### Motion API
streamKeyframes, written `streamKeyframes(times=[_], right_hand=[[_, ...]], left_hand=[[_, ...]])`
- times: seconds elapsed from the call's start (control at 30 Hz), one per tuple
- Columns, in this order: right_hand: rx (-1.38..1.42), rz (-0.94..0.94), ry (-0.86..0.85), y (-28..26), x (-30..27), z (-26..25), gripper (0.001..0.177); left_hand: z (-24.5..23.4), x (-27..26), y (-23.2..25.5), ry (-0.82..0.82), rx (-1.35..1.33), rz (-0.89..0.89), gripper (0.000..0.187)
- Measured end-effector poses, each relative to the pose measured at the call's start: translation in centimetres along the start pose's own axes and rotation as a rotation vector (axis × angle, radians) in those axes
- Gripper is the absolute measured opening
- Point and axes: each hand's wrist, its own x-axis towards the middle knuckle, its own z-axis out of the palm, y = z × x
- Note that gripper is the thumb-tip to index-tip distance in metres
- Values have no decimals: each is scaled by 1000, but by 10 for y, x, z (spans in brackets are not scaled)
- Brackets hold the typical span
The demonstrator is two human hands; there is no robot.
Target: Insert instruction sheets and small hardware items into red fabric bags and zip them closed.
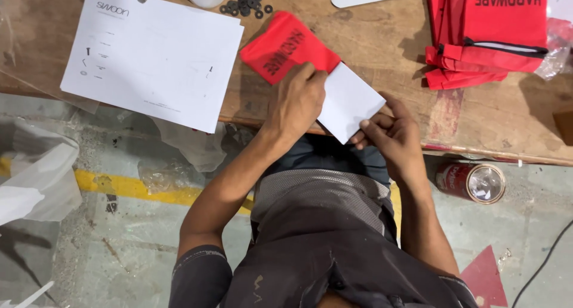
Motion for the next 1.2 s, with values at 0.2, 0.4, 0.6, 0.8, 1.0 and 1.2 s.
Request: streamKeyframes(times=[0.2,0.4,0.6,0.8,1.0,1.2], right_hand=[[53,24,-9,-9,12,6,45],[135,33,71,-3,15,10,40],[132,47,-34,-5,18,14,31],[177,65,26,-1,22,16,28],[52,-44,-2,-5,20,25,29],[-267,-339,86,-15,26,30,39]], left_hand=[[-11,1,22,107,-237,125,10],[-14,-4,31,148,-278,116,10],[-13,-3,28,145,-292,129,21],[-17,-7,27,69,-450,149,14],[-27,-4,19,24,-601,118,15],[-35,-5,7,-51,-867,-20,16]])
